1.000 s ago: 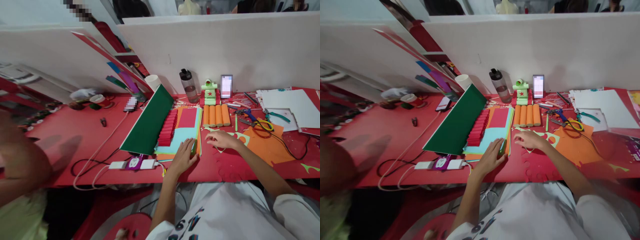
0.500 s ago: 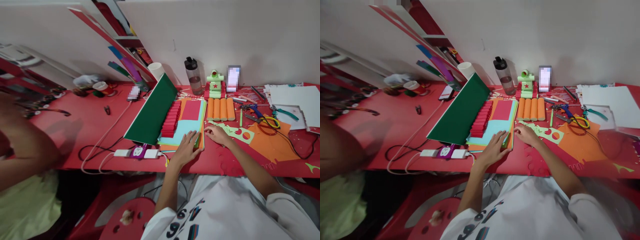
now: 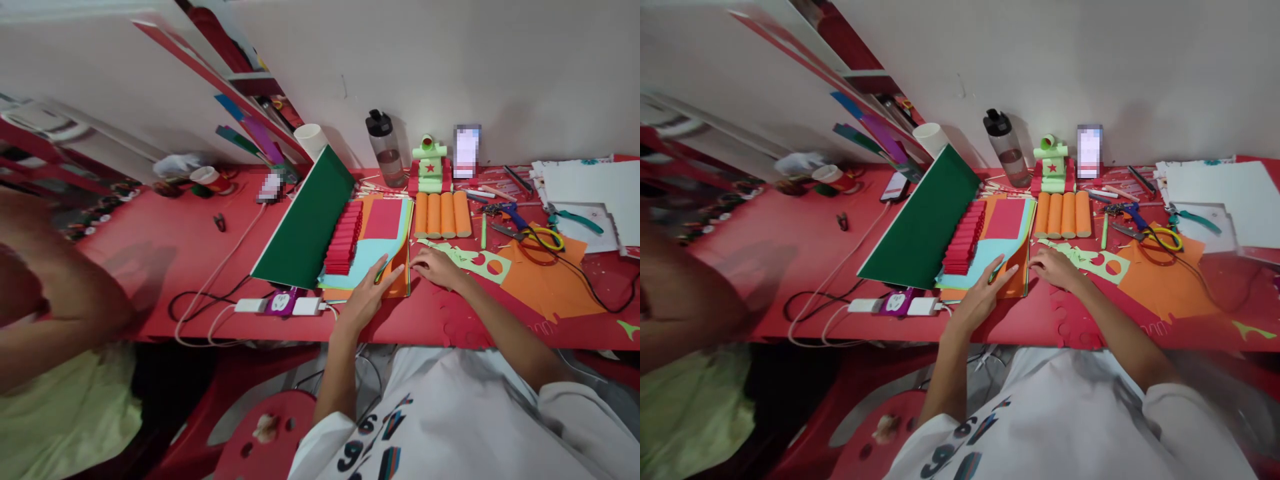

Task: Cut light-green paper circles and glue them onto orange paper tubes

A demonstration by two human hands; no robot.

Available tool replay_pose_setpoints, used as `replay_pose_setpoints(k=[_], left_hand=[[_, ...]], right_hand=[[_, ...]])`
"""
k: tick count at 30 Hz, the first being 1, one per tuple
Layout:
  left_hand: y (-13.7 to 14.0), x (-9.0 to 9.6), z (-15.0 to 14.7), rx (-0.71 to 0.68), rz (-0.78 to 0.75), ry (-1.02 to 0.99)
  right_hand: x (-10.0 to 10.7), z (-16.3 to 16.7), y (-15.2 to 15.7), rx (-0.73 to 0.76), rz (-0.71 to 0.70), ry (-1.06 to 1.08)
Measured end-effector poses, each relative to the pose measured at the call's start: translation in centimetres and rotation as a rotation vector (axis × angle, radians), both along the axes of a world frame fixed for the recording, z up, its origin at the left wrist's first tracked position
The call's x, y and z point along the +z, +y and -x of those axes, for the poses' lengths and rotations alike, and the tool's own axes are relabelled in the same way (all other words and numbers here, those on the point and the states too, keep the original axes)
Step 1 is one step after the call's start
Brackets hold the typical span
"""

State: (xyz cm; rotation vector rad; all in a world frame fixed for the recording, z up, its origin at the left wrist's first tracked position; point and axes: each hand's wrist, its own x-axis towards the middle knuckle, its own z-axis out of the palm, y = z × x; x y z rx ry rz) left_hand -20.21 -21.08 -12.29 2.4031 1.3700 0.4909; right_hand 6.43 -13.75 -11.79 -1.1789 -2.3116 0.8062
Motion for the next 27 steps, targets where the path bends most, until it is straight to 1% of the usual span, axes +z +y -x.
replay_pose_setpoints(k=[5, 9, 13, 19, 27], left_hand=[[-0.1, -0.1, 0.7, -0.056, -0.047, 0.004], [-0.1, -0.5, 0.4, -0.093, -0.119, 0.034], [-0.2, -0.3, 0.0, -0.109, -0.135, 0.051], [-0.1, 0.2, -0.1, -0.072, -0.074, 0.055], [-0.1, 1.7, -0.2, 0.058, 0.063, -0.081]], right_hand=[[0.2, -0.1, -0.2, 0.025, -0.015, -0.012], [0.3, -0.1, -0.4, 0.028, -0.013, -0.023], [0.5, -0.1, -0.5, 0.028, -0.009, -0.029], [0.6, -0.1, -0.5, 0.037, 0.005, -0.05], [0.5, -0.2, -0.5, 0.059, 0.003, -0.056]])
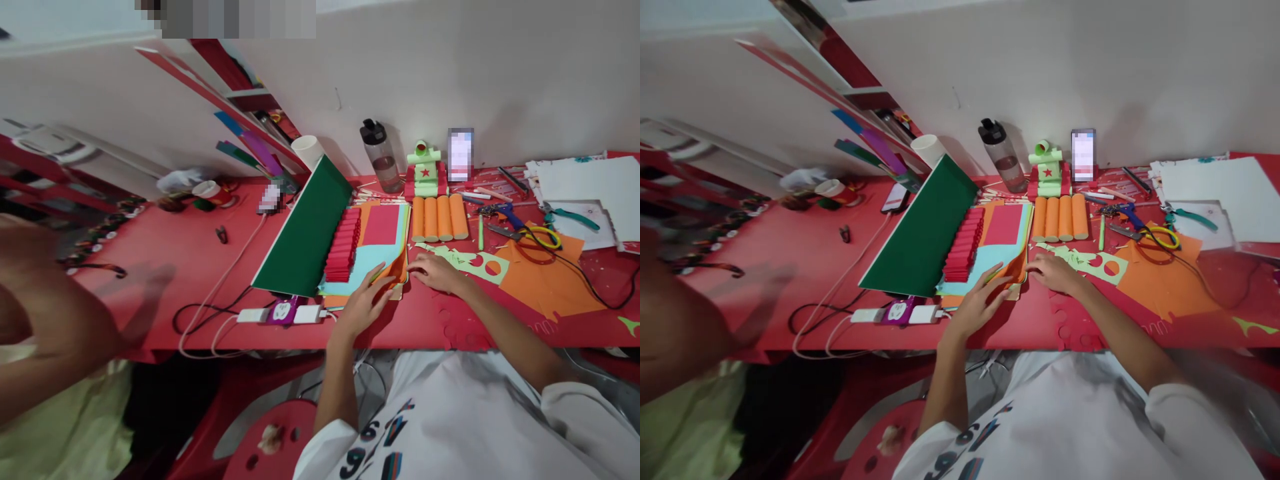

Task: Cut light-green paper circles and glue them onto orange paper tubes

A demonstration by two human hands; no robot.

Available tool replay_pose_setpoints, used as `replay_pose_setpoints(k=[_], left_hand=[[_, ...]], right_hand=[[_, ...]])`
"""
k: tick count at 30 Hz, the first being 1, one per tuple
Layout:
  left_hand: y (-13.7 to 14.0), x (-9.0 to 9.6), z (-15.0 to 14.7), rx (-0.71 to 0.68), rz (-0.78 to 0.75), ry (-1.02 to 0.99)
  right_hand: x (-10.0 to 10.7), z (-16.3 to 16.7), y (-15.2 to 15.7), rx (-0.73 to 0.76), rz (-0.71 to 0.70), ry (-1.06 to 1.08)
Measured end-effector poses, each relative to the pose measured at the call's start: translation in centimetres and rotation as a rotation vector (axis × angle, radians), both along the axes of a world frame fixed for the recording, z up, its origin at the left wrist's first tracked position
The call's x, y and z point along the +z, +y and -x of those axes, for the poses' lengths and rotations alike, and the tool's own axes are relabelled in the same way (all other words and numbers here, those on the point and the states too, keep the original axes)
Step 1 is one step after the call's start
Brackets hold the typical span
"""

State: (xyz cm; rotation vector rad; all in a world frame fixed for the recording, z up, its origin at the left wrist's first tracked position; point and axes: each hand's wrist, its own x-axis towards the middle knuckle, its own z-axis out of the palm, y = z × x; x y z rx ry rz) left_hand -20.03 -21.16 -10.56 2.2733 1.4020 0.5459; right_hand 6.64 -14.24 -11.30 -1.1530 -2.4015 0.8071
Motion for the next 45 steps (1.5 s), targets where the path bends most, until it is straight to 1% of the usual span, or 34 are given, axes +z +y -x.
replay_pose_setpoints(k=[3, 8, 11, 15, 18, 23, 27, 29, 32, 35, 38, 42, 45], left_hand=[[0.3, 0.2, 0.4, 0.004, 0.033, -0.043], [0.6, -0.1, 1.0, 0.016, 0.045, -0.093], [0.6, -0.1, 0.9, 0.009, 0.032, -0.072], [0.3, -0.2, 0.6, -0.035, -0.007, -0.032], [0.0, -0.8, 0.5, -0.062, -0.047, 0.001], [-0.2, -2.3, 0.7, -0.086, -0.068, 0.138], [0.0, -2.8, 1.3, -0.076, -0.12, 0.112], [0.1, -2.7, 1.5, -0.079, -0.123, 0.089], [0.2, -1.9, 1.3, -0.093, -0.095, 0.071], [0.0, -1.1, 0.8, -0.1, -0.081, 0.088], [-0.2, -0.6, 0.4, -0.078, -0.062, 0.122], [0.0, -0.9, 0.6, -0.056, -0.04, 0.08], [0.3, -1.6, 1.2, -0.04, -0.069, 0.05]], right_hand=[[0.0, 0.0, 0.0, -0.004, 0.007, -0.005], [0.1, -0.1, -0.1, -0.008, 0.014, -0.002], [0.1, -0.1, -0.1, -0.01, 0.016, 0.002], [0.1, -0.1, -0.1, -0.02, 0.013, 0.002], [0.3, -0.1, -0.1, -0.02, 0.008, 0.004], [0.5, -0.1, -0.1, 0.005, -0.007, 0.014], [0.6, -0.2, -0.3, 0.045, -0.031, -0.003], [0.7, -0.3, -0.4, 0.083, -0.058, -0.038], [0.9, -0.4, -0.7, 0.129, -0.102, -0.109], [1.1, -0.5, -0.8, 0.137, -0.127, -0.143], [1.0, -0.4, -0.9, 0.124, -0.129, -0.13], [0.9, -0.4, -1.0, 0.113, -0.153, -0.154], [0.8, -0.3, -1.1, 0.118, -0.185, -0.196]])
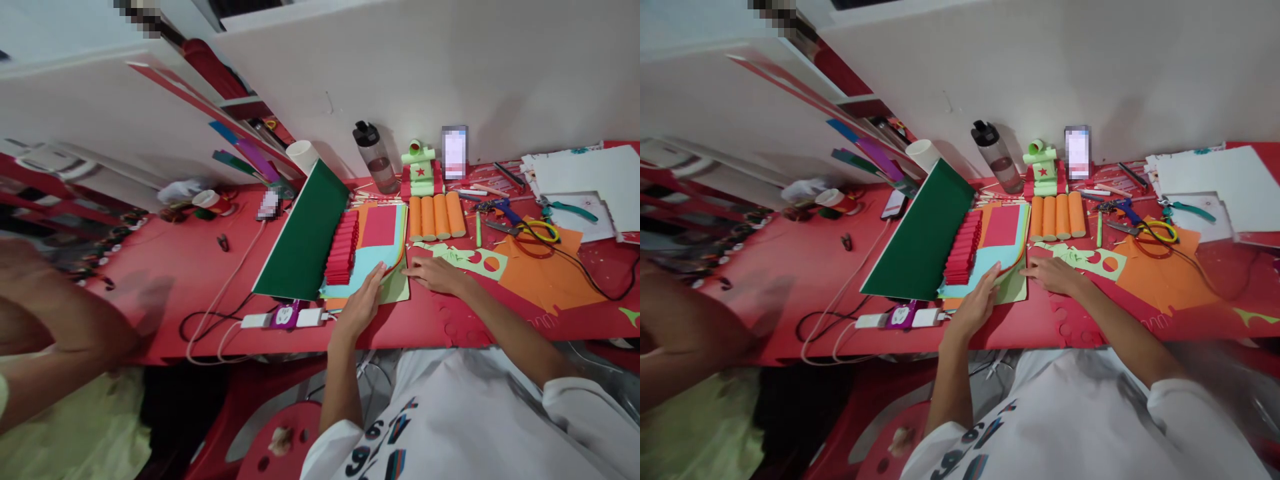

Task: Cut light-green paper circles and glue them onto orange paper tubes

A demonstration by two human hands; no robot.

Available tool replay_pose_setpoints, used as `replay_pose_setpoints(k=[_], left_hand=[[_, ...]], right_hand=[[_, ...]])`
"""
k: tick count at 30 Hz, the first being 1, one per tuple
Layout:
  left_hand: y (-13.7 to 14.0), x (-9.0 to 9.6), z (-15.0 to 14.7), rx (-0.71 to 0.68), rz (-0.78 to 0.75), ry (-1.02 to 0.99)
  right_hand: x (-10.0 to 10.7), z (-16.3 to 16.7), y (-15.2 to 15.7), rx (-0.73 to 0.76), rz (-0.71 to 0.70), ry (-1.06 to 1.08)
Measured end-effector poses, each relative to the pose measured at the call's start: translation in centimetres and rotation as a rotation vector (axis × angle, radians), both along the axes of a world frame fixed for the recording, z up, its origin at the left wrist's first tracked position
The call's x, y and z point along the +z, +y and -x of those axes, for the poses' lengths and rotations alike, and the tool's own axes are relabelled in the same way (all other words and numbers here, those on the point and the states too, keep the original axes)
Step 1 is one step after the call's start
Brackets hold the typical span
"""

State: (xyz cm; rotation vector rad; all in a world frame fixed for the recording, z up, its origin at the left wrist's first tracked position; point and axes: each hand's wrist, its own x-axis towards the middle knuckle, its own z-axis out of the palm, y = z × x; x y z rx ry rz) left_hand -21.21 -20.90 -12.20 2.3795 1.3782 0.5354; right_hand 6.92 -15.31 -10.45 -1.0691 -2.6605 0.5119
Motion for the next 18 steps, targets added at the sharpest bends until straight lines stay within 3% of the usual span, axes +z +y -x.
replay_pose_setpoints(k=[6, 11, 14, 18], left_hand=[[0.2, 0.1, 0.3, 0.028, -0.008, 0.084], [-0.1, 0.9, -0.3, -0.034, 0.007, 0.109], [-0.1, 0.2, -0.2, -0.017, -0.026, 0.1], [0.2, -1.3, 0.1, 0.124, -0.061, 0.125]], right_hand=[[0.1, 0.5, 0.0, -0.005, -0.024, -0.005], [0.0, 1.0, 0.2, -0.029, -0.019, 0.034], [-0.2, 1.3, 0.4, -0.048, -0.017, 0.06], [-0.7, 1.7, 0.5, -0.075, 0.001, 0.113]])
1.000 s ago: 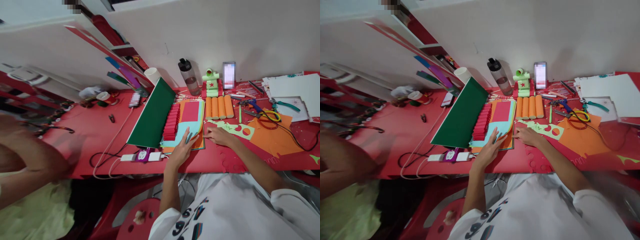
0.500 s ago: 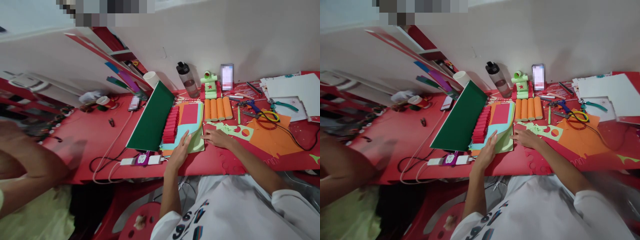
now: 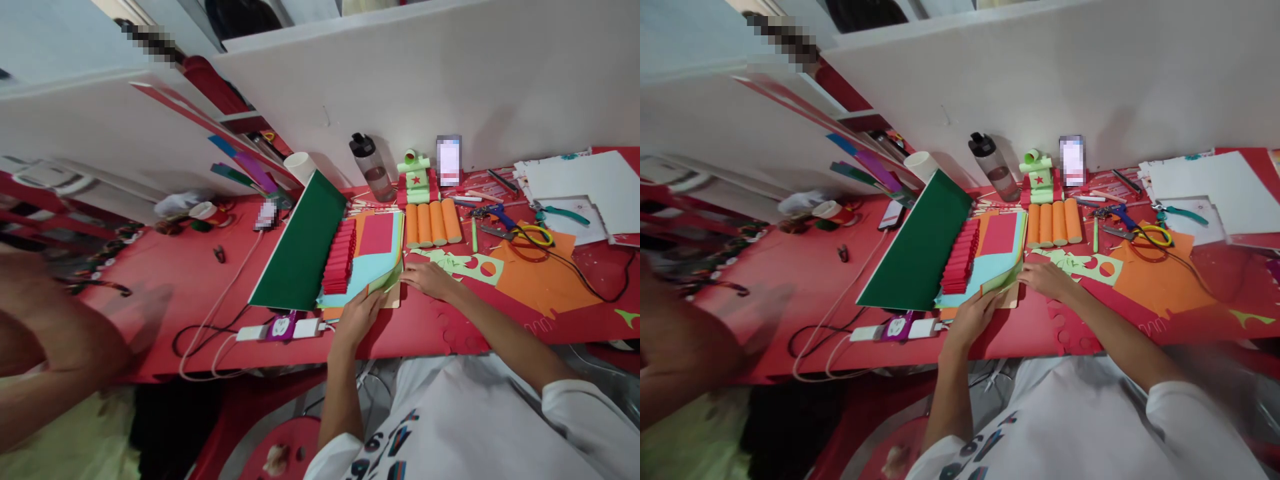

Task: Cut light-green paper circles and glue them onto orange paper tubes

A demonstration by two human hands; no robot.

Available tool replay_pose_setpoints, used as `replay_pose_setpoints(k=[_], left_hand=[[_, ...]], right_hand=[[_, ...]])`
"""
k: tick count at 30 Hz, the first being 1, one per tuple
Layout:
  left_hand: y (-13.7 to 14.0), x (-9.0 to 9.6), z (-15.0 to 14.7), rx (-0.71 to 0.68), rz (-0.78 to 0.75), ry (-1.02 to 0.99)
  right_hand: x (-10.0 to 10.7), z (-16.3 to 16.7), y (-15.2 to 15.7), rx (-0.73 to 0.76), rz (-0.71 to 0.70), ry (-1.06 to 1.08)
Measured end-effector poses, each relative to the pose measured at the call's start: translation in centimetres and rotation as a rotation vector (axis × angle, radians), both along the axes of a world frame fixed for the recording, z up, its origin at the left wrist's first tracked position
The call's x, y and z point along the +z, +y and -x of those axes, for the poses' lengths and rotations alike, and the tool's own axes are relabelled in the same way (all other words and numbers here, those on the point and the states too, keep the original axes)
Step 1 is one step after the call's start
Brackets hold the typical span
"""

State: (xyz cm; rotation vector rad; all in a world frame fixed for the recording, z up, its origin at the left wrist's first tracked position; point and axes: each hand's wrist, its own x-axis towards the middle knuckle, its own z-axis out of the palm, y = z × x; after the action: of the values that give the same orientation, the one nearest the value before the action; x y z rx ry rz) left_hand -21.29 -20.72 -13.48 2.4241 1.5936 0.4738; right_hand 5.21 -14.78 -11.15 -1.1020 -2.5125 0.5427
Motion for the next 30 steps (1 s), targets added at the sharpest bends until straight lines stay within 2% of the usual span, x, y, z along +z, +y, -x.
replay_pose_setpoints(k=[4, 9, 15, 30], left_hand=[[0.2, -0.6, -0.3, 0.1, -0.053, -0.046], [0.1, 0.2, -0.8, 0.186, -0.089, -0.149], [-0.1, 1.5, -1.0, 0.239, -0.144, -0.205], [-0.1, 1.7, -0.9, 0.209, -0.046, -0.344]], right_hand=[[-0.2, 0.1, 0.0, -0.016, 0.027, 0.076], [0.1, 0.1, -0.4, -0.013, 0.147, 0.23], [0.1, 0.5, -0.7, -0.024, 0.143, 0.188], [-0.1, 0.8, -0.3, -0.038, 0.134, 0.121]])
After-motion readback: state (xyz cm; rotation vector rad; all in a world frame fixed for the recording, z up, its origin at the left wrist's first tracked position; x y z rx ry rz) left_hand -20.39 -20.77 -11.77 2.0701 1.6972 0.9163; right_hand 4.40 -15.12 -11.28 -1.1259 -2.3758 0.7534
